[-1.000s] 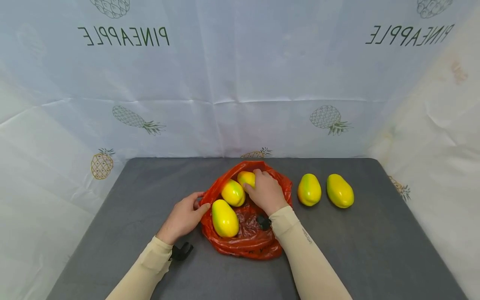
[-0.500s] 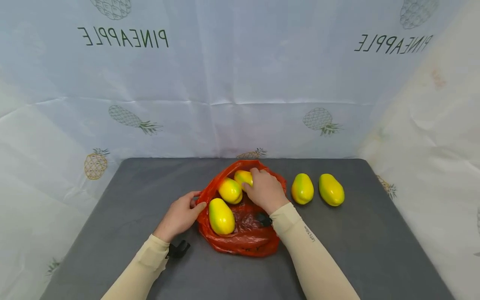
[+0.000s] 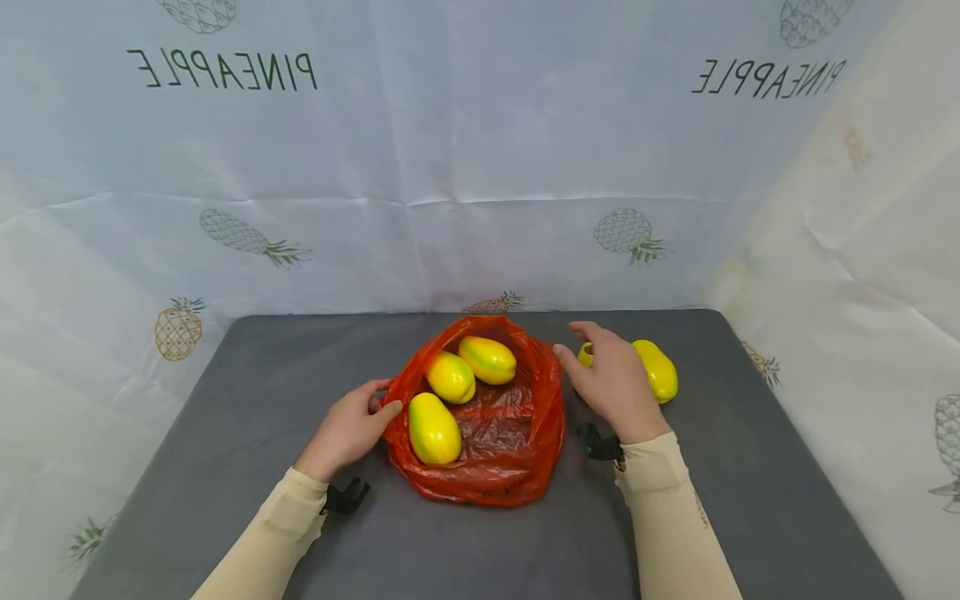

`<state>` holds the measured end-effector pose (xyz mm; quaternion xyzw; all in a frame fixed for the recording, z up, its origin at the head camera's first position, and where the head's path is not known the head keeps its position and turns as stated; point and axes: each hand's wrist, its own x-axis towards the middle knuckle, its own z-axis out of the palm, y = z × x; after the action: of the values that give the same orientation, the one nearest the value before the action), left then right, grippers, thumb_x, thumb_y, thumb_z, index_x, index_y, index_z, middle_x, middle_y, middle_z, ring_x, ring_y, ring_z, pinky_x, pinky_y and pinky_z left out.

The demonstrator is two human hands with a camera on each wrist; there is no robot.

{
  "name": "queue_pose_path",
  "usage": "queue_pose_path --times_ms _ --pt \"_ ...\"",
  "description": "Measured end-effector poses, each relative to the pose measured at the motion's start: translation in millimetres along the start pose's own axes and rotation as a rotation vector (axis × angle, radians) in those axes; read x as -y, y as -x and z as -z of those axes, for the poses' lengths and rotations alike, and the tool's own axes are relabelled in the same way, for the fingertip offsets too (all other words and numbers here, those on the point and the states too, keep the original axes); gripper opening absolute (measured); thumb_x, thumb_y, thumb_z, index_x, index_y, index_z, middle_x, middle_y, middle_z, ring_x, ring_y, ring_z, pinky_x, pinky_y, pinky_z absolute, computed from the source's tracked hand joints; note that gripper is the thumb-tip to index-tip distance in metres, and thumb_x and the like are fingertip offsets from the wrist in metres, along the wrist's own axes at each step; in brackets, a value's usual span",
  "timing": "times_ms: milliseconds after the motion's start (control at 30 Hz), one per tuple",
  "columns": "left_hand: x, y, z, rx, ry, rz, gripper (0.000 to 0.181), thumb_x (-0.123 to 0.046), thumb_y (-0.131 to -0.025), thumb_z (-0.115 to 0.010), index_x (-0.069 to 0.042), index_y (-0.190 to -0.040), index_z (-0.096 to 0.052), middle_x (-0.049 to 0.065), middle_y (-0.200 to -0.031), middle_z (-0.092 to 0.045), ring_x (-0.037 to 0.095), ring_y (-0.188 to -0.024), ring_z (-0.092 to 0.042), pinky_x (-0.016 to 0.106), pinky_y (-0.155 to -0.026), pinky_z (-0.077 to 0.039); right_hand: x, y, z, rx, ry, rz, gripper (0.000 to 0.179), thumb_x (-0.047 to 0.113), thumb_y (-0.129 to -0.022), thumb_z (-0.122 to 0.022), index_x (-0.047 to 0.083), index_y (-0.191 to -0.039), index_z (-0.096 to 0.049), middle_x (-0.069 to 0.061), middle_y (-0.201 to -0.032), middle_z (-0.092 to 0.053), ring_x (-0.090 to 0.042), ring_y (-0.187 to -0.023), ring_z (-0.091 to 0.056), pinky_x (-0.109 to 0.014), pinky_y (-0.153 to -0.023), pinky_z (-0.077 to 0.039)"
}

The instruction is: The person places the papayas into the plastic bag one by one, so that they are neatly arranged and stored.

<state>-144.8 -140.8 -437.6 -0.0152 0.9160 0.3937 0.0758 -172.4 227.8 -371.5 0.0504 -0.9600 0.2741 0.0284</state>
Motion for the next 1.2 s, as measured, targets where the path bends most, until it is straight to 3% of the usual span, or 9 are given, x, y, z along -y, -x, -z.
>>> queue_pose_path --times_ms 333,500,767,1033,1200 --pt "3.8 2.0 -1.6 0.004 0.000 0.035 0.054 -0.028 -0.106 -0.069 -0.004 -0.153 -0.057 0.008 -0.088 -0.066 0.021 -0.069 -0.056 0.032 -0.064 -0.048 -67.2 11.1 9.9 -0.149 -0.007 -0.064 0.067 0.050 -0.109 -0.059 0.005 -0.158 -0.052 -0.030 -0.151 -0.060 -0.050 -0.134 -0.059 -0.073 -0.106 -0.048" --pt "3.1 1.2 -3.2 0.006 -0.004 0.041 0.054 -0.029 -0.106 -0.068 -0.005 -0.153 -0.057 0.007 -0.087 -0.065 0.021 -0.068 -0.055 0.032 -0.062 -0.046 -92.2 12.1 9.8 -0.178 0.001 -0.107 0.069 0.049 -0.109 -0.059 0.002 -0.159 -0.049 -0.034 -0.154 -0.054 -0.056 -0.139 -0.051 -0.076 -0.108 -0.042" --pt "0.1 -1.1 -2.6 -0.009 -0.007 0.002 0.054 -0.028 -0.106 -0.068 -0.003 -0.152 -0.057 0.008 -0.088 -0.067 0.020 -0.067 -0.056 0.032 -0.063 -0.048 -119.1 10.3 12.4 -0.179 0.016 -0.176 0.077 0.051 -0.110 -0.055 -0.003 -0.162 -0.041 -0.040 -0.159 -0.044 -0.064 -0.141 -0.042 -0.080 -0.108 -0.038" --pt "0.3 -1.4 -0.5 -0.020 -0.013 0.013 0.052 -0.026 -0.107 -0.066 -0.004 -0.153 -0.056 0.008 -0.085 -0.063 0.020 -0.065 -0.053 0.032 -0.061 -0.045 -134.8 6.5 10.1 -0.098 0.005 -0.240 0.087 0.058 -0.109 -0.052 -0.005 -0.166 -0.032 -0.043 -0.163 -0.035 -0.066 -0.144 -0.036 -0.081 -0.110 -0.035" --pt "-0.5 -0.9 -0.6 -0.030 -0.015 0.009 0.051 -0.025 -0.107 -0.066 -0.003 -0.152 -0.057 0.008 -0.086 -0.065 0.020 -0.066 -0.054 0.032 -0.061 -0.046 -140.8 5.7 6.7 -0.073 0.017 -0.261 0.090 0.061 -0.109 -0.052 -0.006 -0.165 -0.032 -0.044 -0.160 -0.037 -0.066 -0.141 -0.040 -0.079 -0.110 -0.038"
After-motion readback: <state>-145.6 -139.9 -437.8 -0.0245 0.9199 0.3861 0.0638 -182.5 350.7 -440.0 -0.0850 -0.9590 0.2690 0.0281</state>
